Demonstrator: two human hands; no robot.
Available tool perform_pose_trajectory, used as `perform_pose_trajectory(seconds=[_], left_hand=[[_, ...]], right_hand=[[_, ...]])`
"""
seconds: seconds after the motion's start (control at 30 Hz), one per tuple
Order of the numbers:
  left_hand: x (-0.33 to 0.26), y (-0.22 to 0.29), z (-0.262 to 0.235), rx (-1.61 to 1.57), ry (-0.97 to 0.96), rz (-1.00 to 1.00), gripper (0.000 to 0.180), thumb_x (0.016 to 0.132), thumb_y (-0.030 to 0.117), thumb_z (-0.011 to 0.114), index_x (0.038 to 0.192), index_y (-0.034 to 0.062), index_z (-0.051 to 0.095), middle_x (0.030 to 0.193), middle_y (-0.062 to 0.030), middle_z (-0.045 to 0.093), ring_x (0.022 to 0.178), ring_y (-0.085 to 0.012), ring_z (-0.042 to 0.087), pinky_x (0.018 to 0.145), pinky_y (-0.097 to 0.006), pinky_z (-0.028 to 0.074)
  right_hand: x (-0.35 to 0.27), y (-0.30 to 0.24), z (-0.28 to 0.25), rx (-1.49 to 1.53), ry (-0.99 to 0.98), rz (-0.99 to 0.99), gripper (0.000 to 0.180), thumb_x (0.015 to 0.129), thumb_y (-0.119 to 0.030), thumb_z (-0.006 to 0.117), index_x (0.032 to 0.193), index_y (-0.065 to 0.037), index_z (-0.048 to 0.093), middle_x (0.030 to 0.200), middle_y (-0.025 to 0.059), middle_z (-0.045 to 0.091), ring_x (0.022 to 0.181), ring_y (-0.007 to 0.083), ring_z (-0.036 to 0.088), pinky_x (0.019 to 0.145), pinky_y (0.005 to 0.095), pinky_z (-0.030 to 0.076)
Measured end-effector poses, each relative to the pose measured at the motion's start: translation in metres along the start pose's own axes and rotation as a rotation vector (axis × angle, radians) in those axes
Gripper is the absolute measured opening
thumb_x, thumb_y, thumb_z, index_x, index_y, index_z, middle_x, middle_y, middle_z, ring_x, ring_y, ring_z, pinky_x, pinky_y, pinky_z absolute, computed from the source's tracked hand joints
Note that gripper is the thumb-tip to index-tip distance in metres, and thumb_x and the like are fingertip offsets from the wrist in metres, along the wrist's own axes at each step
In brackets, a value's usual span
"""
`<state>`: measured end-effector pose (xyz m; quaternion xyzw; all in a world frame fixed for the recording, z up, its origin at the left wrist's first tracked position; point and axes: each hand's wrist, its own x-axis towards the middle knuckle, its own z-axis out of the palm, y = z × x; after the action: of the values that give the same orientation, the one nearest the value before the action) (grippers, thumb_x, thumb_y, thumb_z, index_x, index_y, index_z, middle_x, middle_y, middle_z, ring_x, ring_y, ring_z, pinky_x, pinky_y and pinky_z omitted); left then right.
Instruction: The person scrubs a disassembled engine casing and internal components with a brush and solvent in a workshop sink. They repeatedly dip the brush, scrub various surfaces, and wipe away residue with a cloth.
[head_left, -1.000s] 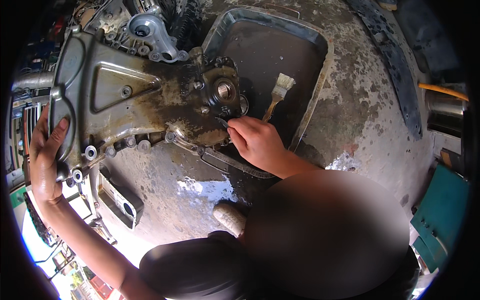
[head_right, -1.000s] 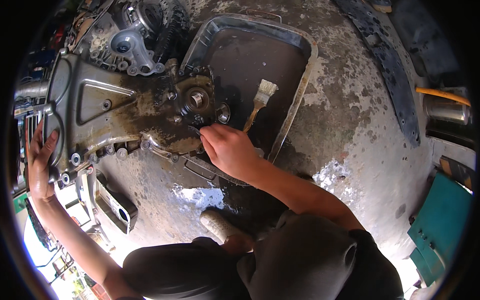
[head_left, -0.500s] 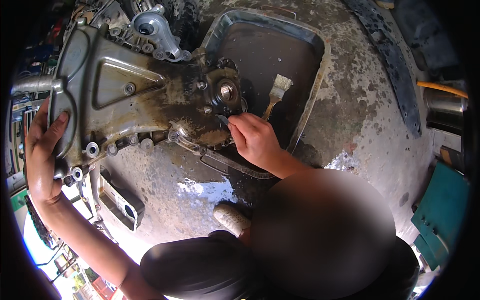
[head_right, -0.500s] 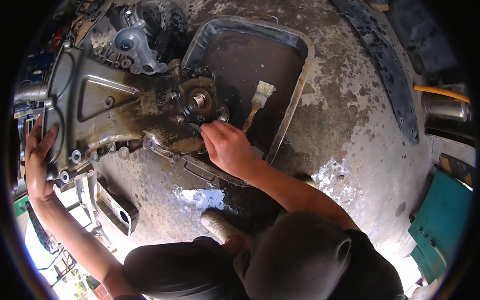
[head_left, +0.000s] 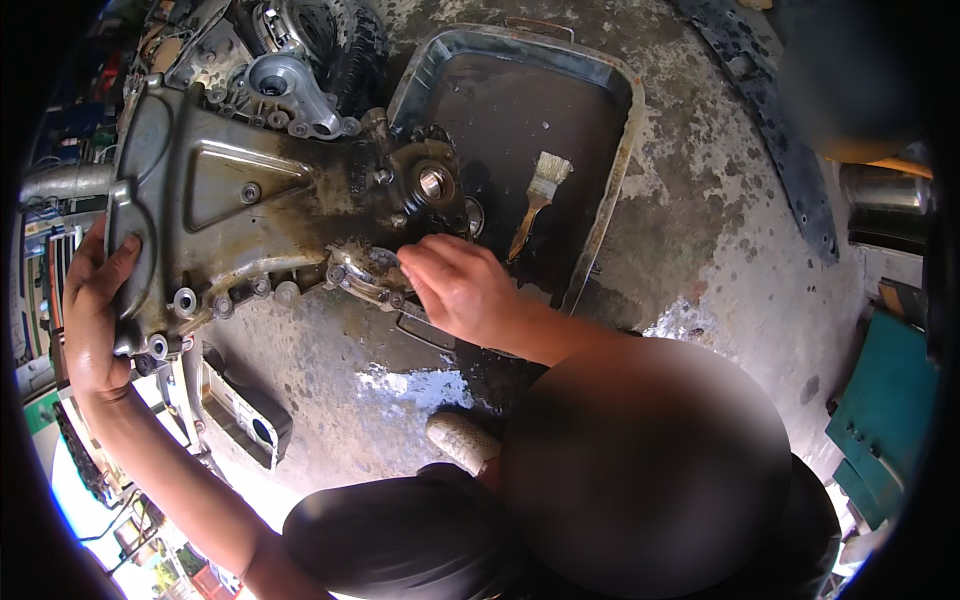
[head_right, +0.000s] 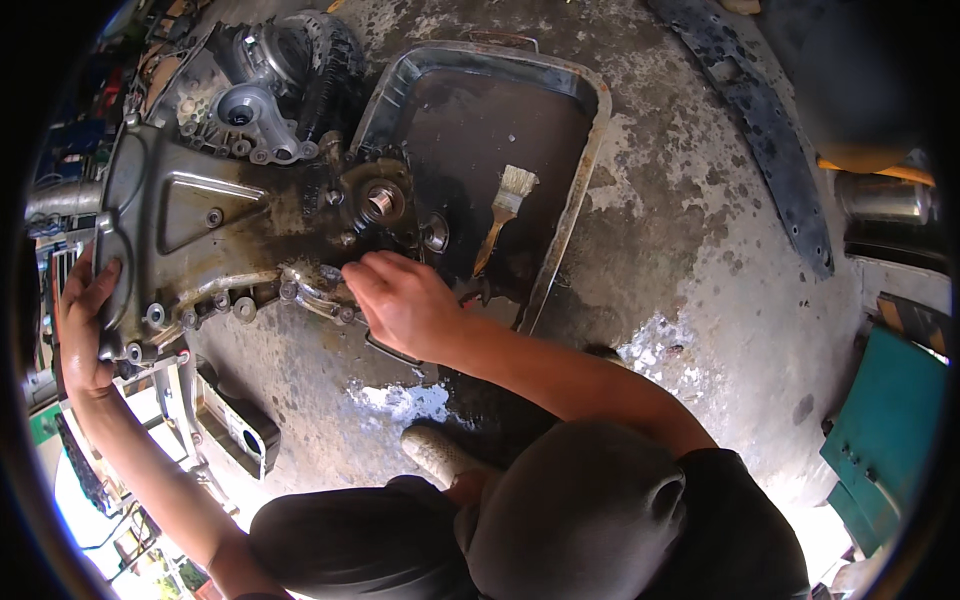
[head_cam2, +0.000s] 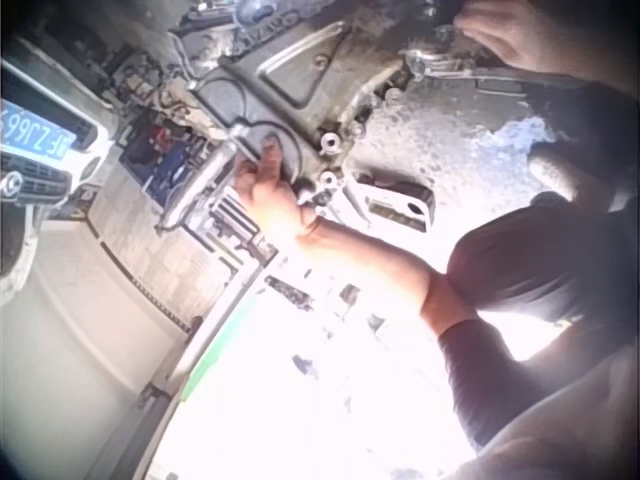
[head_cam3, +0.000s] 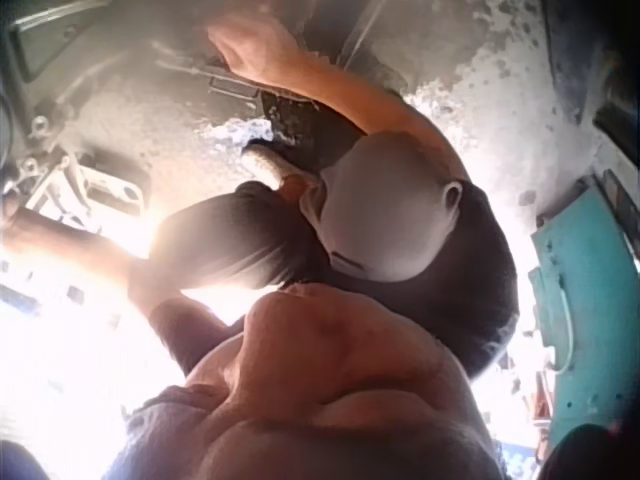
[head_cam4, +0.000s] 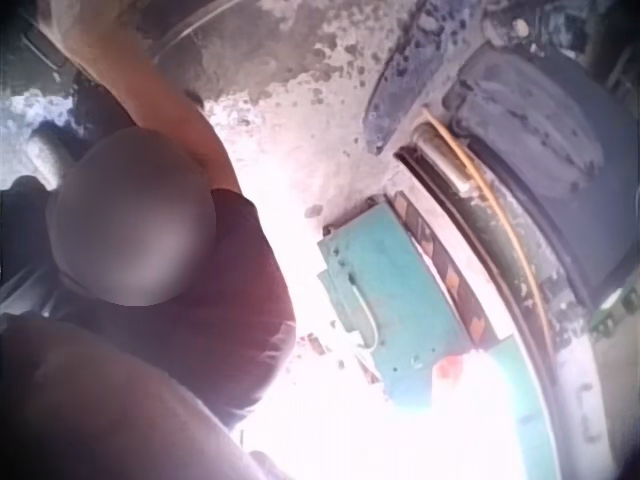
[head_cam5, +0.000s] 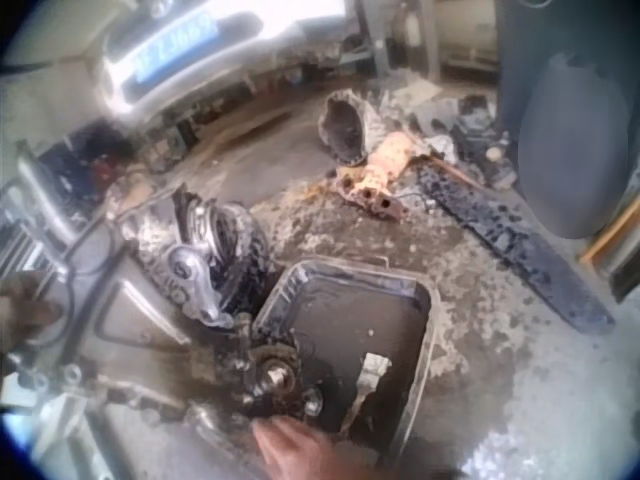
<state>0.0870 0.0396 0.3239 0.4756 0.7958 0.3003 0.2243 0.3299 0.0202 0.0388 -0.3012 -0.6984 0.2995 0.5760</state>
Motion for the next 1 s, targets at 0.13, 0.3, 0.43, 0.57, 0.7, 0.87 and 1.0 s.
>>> perform_pose_trajectory(seconds=[0.13,0.3,0.43,0.57,0.7,0.87,1.0], left_hand=[[-0.003,0.002,-0.011,0.012,-0.026,-0.019,0.050,0.087,0.011,0.066,0.134,-0.0018,0.054,0.111,-0.0084,0.065,0.098,-0.0148,0.061,0.087,-0.026,0.046],[0.002,-0.011,-0.001,-0.072,0.010,-0.031,0.044,0.087,0.011,0.067,0.128,-0.0012,0.058,0.109,-0.0076,0.065,0.097,-0.0150,0.060,0.088,-0.027,0.045],[0.004,-0.015,-0.011,-0.080,-0.033,-0.018,0.044,0.086,0.011,0.067,0.127,-0.0011,0.059,0.109,-0.0077,0.065,0.096,-0.0146,0.061,0.087,-0.027,0.046],[0.000,-0.011,-0.001,-0.063,0.005,-0.024,0.044,0.086,0.011,0.068,0.128,-0.0011,0.059,0.109,-0.0077,0.065,0.095,-0.0144,0.061,0.087,-0.027,0.045],[-0.007,-0.009,-0.004,-0.065,0.033,-0.026,0.046,0.085,0.012,0.068,0.128,-0.0020,0.058,0.109,-0.0084,0.065,0.097,-0.0147,0.060,0.090,-0.026,0.044],[-0.013,-0.003,0.002,-0.071,0.012,-0.020,0.048,0.085,0.010,0.068,0.130,-0.0026,0.056,0.110,-0.0084,0.065,0.099,-0.0151,0.060,0.091,-0.026,0.043],[-0.005,-0.012,-0.007,-0.106,-0.014,-0.033,0.044,0.086,0.009,0.066,0.128,-0.0023,0.057,0.110,-0.0078,0.065,0.097,-0.0148,0.061,0.088,-0.026,0.045]], right_hand=[[-0.005,0.018,-0.014,-0.088,-0.047,0.161,0.010,0.083,0.001,0.067,0.092,0.003,0.064,0.078,0.0156,0.062,0.066,0.0329,0.063,0.060,0.0385,0.053],[-0.009,0.015,-0.011,-0.084,-0.052,0.160,0.011,0.083,0.002,0.066,0.094,0.003,0.064,0.078,0.0147,0.062,0.065,0.0328,0.063,0.059,0.0390,0.052],[-0.013,0.016,-0.011,-0.013,-0.025,0.048,0.011,0.083,0.003,0.066,0.093,0.003,0.063,0.078,0.0141,0.061,0.068,0.0323,0.063,0.060,0.0390,0.052],[0.013,0.017,-0.006,-0.062,-0.082,0.029,0.011,0.082,0.003,0.066,0.092,0.002,0.062,0.077,0.0138,0.060,0.069,0.0323,0.062,0.060,0.0390,0.051],[0.030,-0.004,0.009,0.020,-0.111,0.051,0.011,0.083,0.002,0.066,0.092,0.001,0.062,0.076,0.0140,0.060,0.068,0.0332,0.062,0.059,0.0396,0.051],[0.021,0.011,-0.003,-0.058,-0.041,0.176,0.007,0.083,0.002,0.067,0.088,0.001,0.062,0.074,0.0138,0.060,0.066,0.0315,0.063,0.058,0.0391,0.051],[0.023,-0.013,0.010,0.047,-0.096,0.065,0.007,0.083,0.002,0.067,0.089,0.002,0.062,0.073,0.0144,0.060,0.065,0.0310,0.063,0.058,0.0390,0.051]])
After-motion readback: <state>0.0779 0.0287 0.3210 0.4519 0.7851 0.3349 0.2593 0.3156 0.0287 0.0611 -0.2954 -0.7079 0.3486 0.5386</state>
